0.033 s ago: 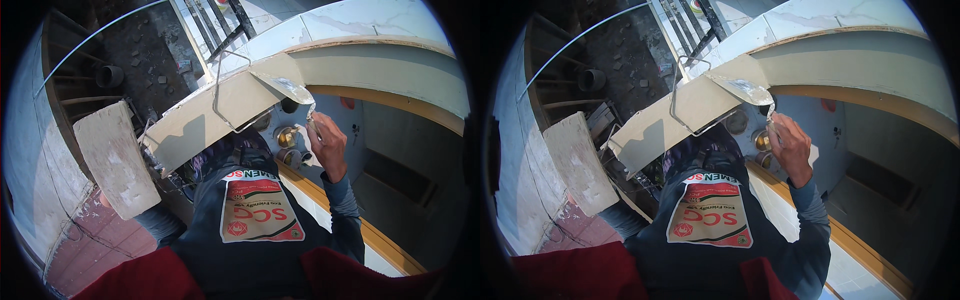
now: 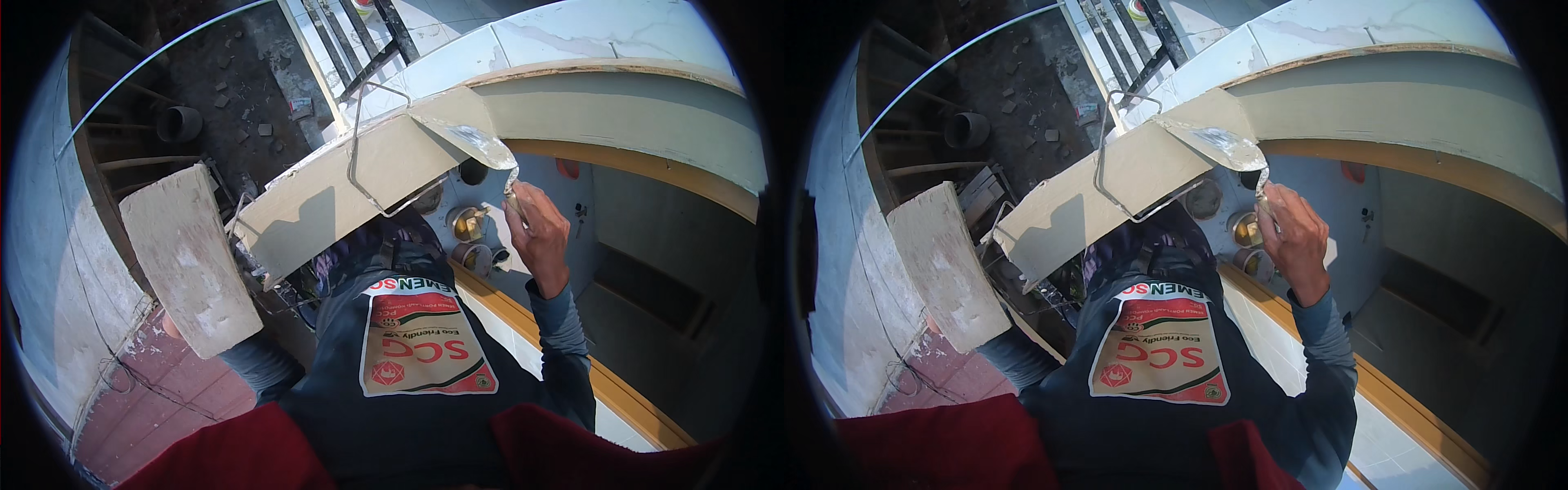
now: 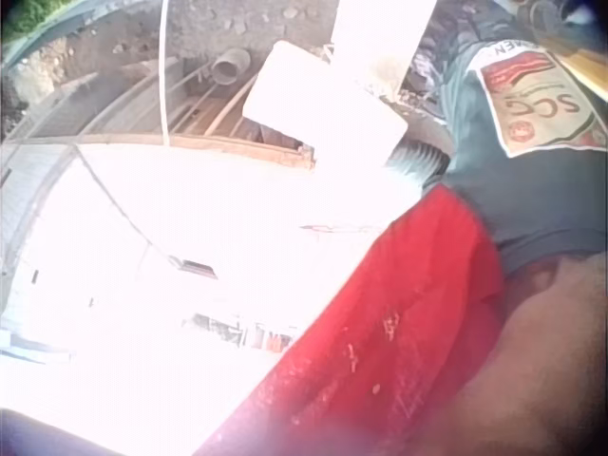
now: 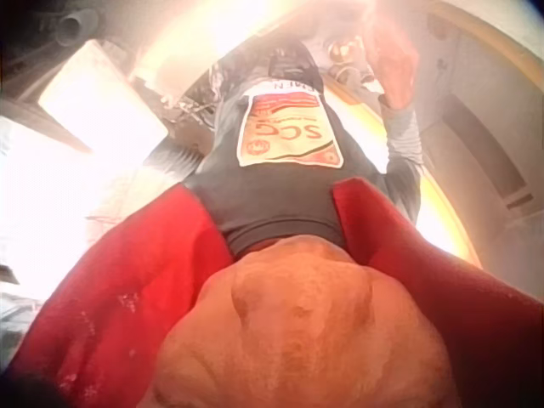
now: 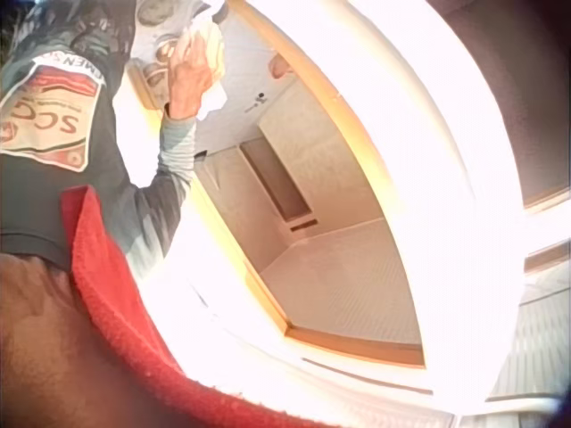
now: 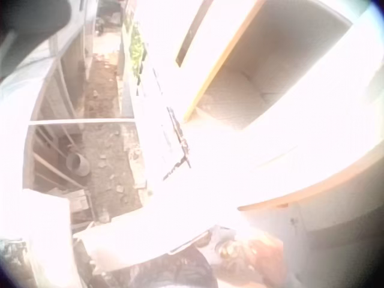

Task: The person applies plaster to the corner of a wall using a trowel while holding a board, and later smooths the edges of the wall with a sanding block.

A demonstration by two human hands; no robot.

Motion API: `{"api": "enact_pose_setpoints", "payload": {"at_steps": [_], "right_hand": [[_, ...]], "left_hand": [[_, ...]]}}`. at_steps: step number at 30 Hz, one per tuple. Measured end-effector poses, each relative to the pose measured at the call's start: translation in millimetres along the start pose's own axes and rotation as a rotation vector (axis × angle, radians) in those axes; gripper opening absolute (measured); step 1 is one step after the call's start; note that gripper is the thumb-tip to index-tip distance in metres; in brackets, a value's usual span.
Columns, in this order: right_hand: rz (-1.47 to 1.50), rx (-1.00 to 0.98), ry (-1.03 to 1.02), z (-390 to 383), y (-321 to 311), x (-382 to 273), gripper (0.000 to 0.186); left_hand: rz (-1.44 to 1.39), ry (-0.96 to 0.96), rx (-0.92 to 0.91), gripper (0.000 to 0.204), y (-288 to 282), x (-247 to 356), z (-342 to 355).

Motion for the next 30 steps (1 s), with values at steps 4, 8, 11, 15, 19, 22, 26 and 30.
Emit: {"api": "enact_pose_setpoints", "payload": {"at_steps": [4,8,11,15,19,22,26,30], "right_hand": [[-0.118,0.010,-0.046,11,-11,0,0.031],[-0.243,-0.007,-0.103,25,-17,-1,0.037],[-0.273,-0.023,-0.174,32,-18,-4,0.041],[-0.299,-0.004,-0.226,30,-17,-2,0.044],[-0.294,0.029,-0.261,24,-16,-5,0.044],[-0.288,0.023,-0.243,18,-15,-5,0.043],[-0.232,0.038,-0.213,15,-12,-6,0.039],[-0.203,-0.018,-0.145,17,-12,-7,0.033]], "left_hand": [[-0.023,-0.006,-0.007,0.081,-1,-2,0],[-0.043,-0.003,-0.014,0.081,1,-2,0],[-0.050,-0.004,-0.019,0.081,3,-3,-1],[-0.060,0.005,-0.025,0.080,4,-3,-3],[-0.139,-0.016,-0.043,0.080,3,-6,-1],[-0.354,-0.083,-0.101,0.079,-1,-16,3],[-0.822,-0.289,-0.281,0.079,-6,-41,21],[-0.324,0.003,-0.089,0.058,7,-12,11]]}}
Point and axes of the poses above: each hand's wrist, its own z-axis towards the middle knuckle, its own y-axis out of the palm, x = y × z, the point moved 9 cm from there along z, towards the middle knuckle, and after that the axes turned 9 degrees about z, right-handed, at the moved point
